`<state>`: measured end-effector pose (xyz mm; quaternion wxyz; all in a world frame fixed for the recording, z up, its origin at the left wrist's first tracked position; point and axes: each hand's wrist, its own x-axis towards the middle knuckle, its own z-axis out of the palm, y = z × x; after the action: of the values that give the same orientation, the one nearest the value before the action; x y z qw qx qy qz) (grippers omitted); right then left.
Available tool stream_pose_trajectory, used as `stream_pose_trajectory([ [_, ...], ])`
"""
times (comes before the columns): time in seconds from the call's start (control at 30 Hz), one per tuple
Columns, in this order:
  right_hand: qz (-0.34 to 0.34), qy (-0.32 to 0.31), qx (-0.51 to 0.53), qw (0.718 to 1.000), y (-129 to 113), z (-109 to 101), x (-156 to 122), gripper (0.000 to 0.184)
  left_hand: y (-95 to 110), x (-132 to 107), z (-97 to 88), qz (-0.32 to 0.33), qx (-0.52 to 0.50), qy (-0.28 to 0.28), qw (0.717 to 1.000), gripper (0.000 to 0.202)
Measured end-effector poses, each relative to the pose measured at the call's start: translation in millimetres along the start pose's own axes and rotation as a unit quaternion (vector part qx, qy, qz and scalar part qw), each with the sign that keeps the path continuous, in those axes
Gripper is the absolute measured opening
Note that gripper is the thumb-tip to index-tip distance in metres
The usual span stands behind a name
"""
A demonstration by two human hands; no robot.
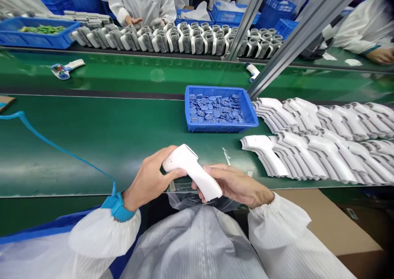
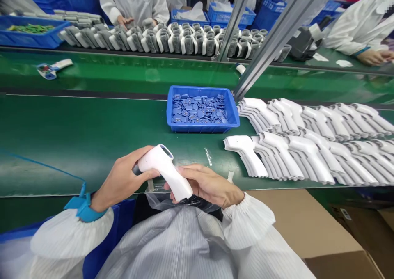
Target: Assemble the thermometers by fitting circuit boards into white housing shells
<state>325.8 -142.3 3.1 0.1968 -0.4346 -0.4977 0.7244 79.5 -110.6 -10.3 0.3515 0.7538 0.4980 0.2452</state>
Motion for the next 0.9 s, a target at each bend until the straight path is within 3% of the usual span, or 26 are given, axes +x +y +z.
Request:
stream_pose_trajectory([
  [0.13,0.048,-0.082,0.233,0.968,12.2,0.7,-6.5,0.037,-11.3,-7.5,0.7,0.047,0.073,-0.106,0.991,0.054],
  [0.2,0.054,-0.116,0.258,0.958,17.8,2.7,-8.0,0.032,-17.5,-8.8,-0.1,0.054,0.088,-0.156,0.982,0.052],
  [0.27,0.057,-0.114,0.256,0.958,23.0,6.8,-7.2,0.026,-21.5,-8.7,-0.8,0.057,0.080,-0.171,0.980,0.051],
  [0.37,0.037,-0.023,0.201,0.979,27.5,13.1,-4.2,0.018,-23.0,-6.1,-5.6,0.042,0.001,-0.139,0.989,0.055],
  [0.47,-0.016,0.037,0.135,0.990,25.4,15.0,-4.5,0.025,-25.3,1.3,-23.4,-0.031,-0.078,-0.042,0.996,0.057],
  [0.57,-0.028,0.055,0.128,0.990,20.5,14.6,-7.6,0.025,-38.4,13.2,-50.8,-0.111,0.058,0.078,0.989,0.056],
  [0.67,-0.023,0.093,0.117,0.988,20.7,16.7,-6.8,0.027,-57.3,20.8,-64.5,-0.103,0.260,0.073,0.957,0.056],
  [0.77,-0.039,0.135,0.087,0.986,27.3,21.8,-0.8,0.036,-56.3,18.2,-47.7,0.015,0.317,0.128,0.940,0.044],
  [0.83,-0.047,0.156,0.072,0.984,32.2,25.8,3.4,0.038,-38.0,12.7,-23.4,0.085,0.283,0.163,0.941,0.026],
  [0.9,-0.045,0.169,0.062,0.983,35.1,29.5,6.0,0.037,-13.1,7.5,3.3,0.105,0.223,0.132,0.960,0.017],
])
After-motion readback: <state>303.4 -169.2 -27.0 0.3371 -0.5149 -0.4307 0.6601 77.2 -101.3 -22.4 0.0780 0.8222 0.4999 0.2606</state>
